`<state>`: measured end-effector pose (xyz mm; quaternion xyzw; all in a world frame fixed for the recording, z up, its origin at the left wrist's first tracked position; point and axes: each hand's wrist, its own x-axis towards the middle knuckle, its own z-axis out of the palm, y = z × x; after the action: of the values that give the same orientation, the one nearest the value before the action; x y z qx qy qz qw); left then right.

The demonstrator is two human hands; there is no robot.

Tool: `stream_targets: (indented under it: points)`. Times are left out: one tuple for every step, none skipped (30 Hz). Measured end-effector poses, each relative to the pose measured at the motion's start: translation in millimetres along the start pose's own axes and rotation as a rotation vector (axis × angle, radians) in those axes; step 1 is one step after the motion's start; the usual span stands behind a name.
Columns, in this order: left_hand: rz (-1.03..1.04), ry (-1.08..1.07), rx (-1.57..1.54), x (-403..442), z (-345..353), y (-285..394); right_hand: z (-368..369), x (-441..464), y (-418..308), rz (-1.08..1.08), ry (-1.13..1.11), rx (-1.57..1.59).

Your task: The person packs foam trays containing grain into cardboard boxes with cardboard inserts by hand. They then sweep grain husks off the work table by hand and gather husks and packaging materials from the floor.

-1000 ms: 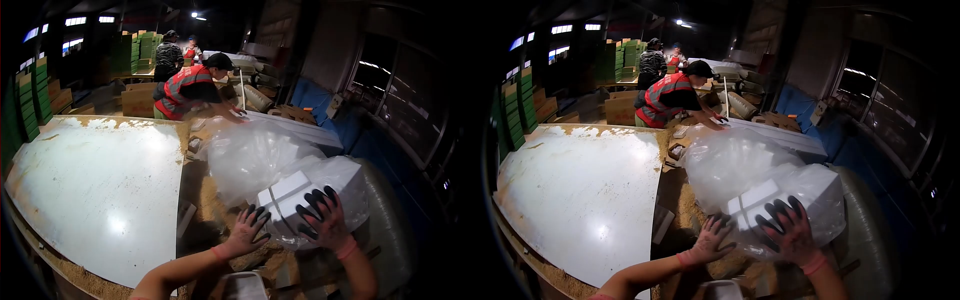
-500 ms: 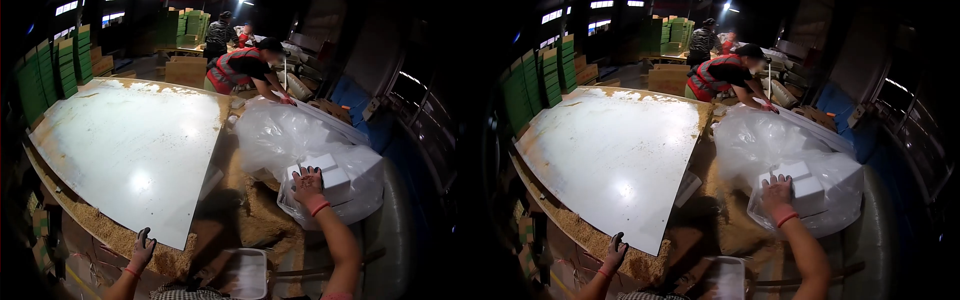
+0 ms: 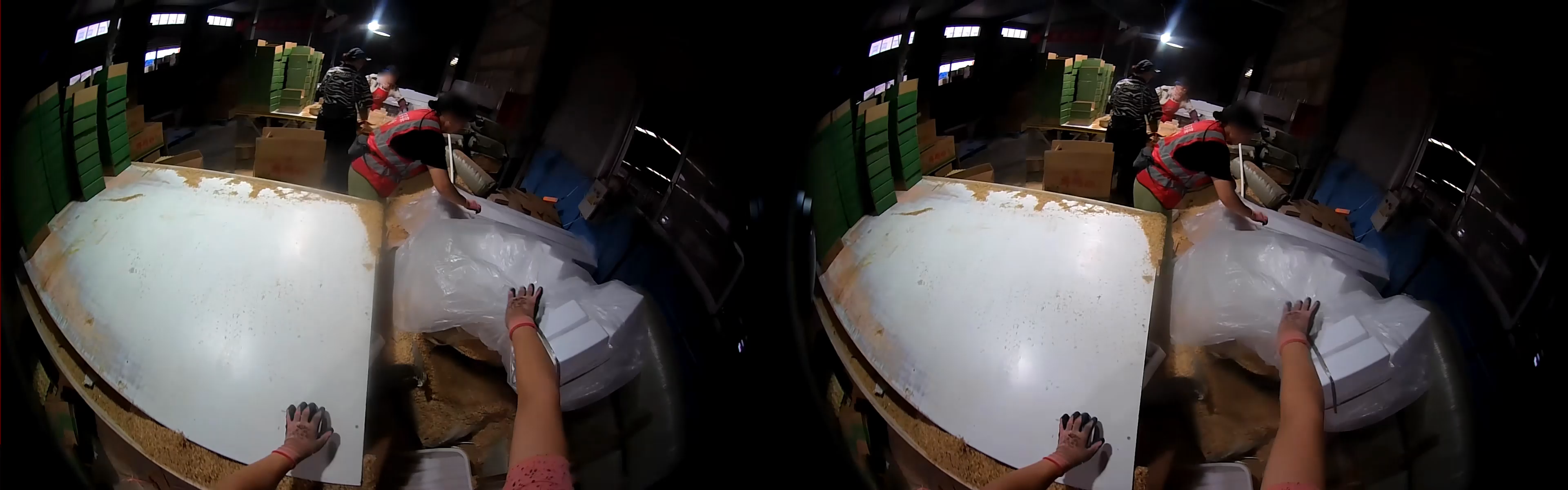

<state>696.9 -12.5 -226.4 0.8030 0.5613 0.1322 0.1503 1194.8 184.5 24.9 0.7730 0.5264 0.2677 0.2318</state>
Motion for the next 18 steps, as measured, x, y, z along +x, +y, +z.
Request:
stream_targets:
  points:
    - [0.114,0.033,0.047,1.1,15.6,-18.3,3.4,6.2,6.2,0.057,-0.033,-0.053]
    - [0.107,0.005,0.077,4.6,7.8,-19.0,8.3,8.7,16.1,0.122,0.038,-0.007]
    - [0.102,-0.047,0.103,1.9,4.7,-12.5,13.5,17.7,32.9,0.203,0.164,0.139]
    - [0.118,-0.015,0.035,3.9,-9.3,-7.0,-5.3,25.7,48.2,0.347,0.191,0.232]
    - [0.112,-0.051,0.089,5.1,-12.9,-6.3,-43.9,18.5,58.5,0.465,0.238,0.385]
    - [0.090,-0.044,0.062,6.5,-16.0,-2.4,-65.5,16.1,71.6,0.467,0.377,0.610]
    - [0.112,-0.029,0.087,7.5,-14.0,-3.5,-71.8,20.2,81.1,0.374,0.652,0.616]
    - [0.098,-0.042,0.084,10.4,-13.9,-4.4,-82.9,13.9,88.8,0.289,0.844,0.591]
    - [0.090,-0.058,0.080,9.7,-12.5,-1.3,-95.9,0.5,80.6,0.157,0.998,0.584]
    - [0.079,-0.072,0.069,9.4,-9.5,-0.8,-104.2,-24.0,67.4,-0.001,1.067,0.603]
    - [0.065,-0.083,0.059,8.4,-7.6,-2.0,-105.8,-58.1,47.0,-0.162,1.065,0.622]
    - [0.014,-0.128,0.066,7.5,-9.2,0.5,-112.0,-108.8,24.4,-0.322,0.777,0.942]
    - [0.024,-0.115,0.109,6.7,-6.9,0.3,-82.2,-154.1,-3.4,-0.405,0.733,0.865]
    - [0.047,-0.097,0.120,5.0,-2.7,-2.0,-84.7,-215.0,-20.0,-0.539,0.573,0.667]
    - [0.061,-0.070,0.131,4.9,1.2,-4.7,-45.7,-264.3,-39.7,-0.780,0.496,0.797]
    - [0.040,-0.093,0.131,5.8,1.5,-4.2,-20.1,-318.1,-53.8,-0.830,0.134,0.745]
    - [0.061,-0.075,0.138,5.9,0.2,-3.8,5.0,-372.3,-68.1,-0.836,-0.214,0.649]
    - [0.081,-0.041,0.128,5.0,2.1,-6.3,12.9,-412.1,-72.4,-0.819,-0.827,0.594]
